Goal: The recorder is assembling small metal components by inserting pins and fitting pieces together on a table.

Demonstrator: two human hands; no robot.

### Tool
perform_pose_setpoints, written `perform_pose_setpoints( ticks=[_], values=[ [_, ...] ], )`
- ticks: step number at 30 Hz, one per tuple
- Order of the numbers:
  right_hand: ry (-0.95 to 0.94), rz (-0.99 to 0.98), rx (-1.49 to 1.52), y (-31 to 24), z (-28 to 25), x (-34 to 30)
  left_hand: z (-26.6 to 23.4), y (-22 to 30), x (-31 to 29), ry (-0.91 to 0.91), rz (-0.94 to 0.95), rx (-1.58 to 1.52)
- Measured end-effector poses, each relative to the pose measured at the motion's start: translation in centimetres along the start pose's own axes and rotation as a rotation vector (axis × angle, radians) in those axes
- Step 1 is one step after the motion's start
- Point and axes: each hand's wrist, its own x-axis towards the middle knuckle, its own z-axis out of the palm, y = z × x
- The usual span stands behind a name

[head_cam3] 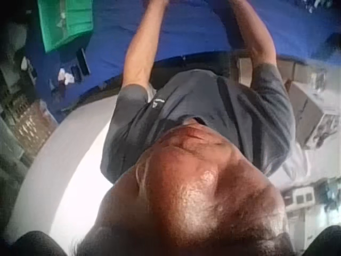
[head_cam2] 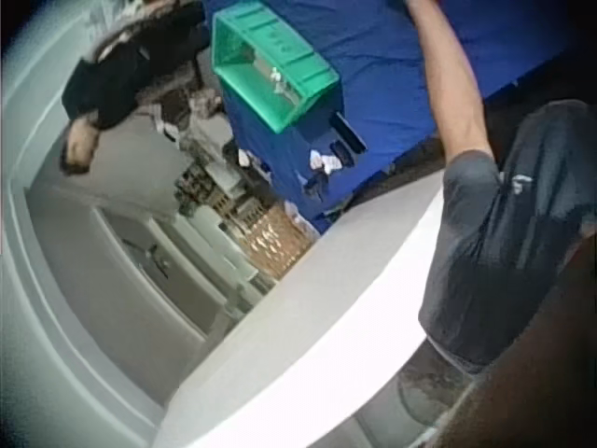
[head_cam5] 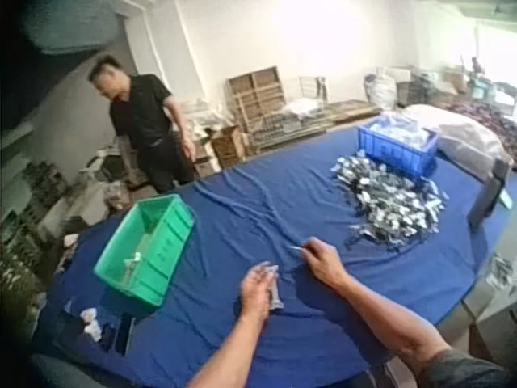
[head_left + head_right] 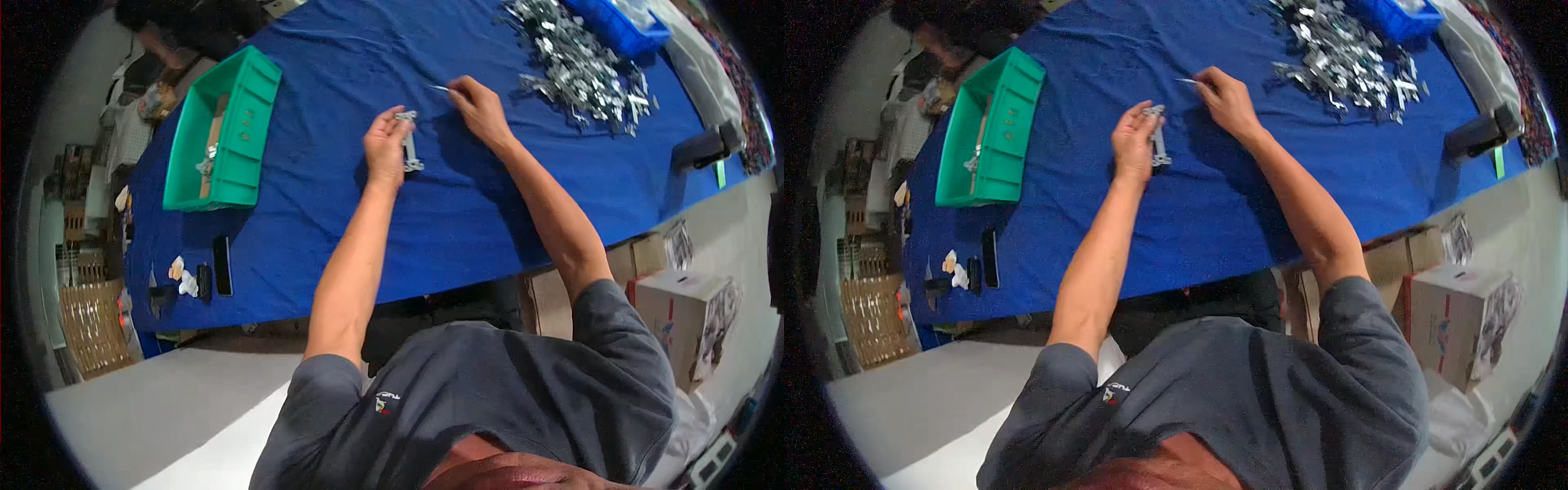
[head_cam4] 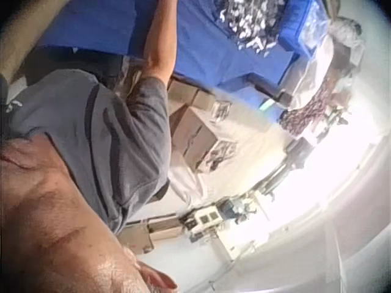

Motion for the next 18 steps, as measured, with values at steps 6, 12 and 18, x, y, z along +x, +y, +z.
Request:
perform_pose_setpoints(
  ticks=[6,12,18],
  values=[
    [-0.003,0.060,0.059,2.8,-0.3,-0.4,1.3,-0.2,-0.2,-0.016,-0.066,-0.018],
    [-0.025,0.030,0.122,2.4,0.7,-0.8,0.7,0.2,-0.8,0.016,-0.060,0.022],
    [-0.040,0.008,0.087,2.4,0.7,-0.6,1.0,0.2,-0.5,0.041,-0.044,0.041]
  ],
)
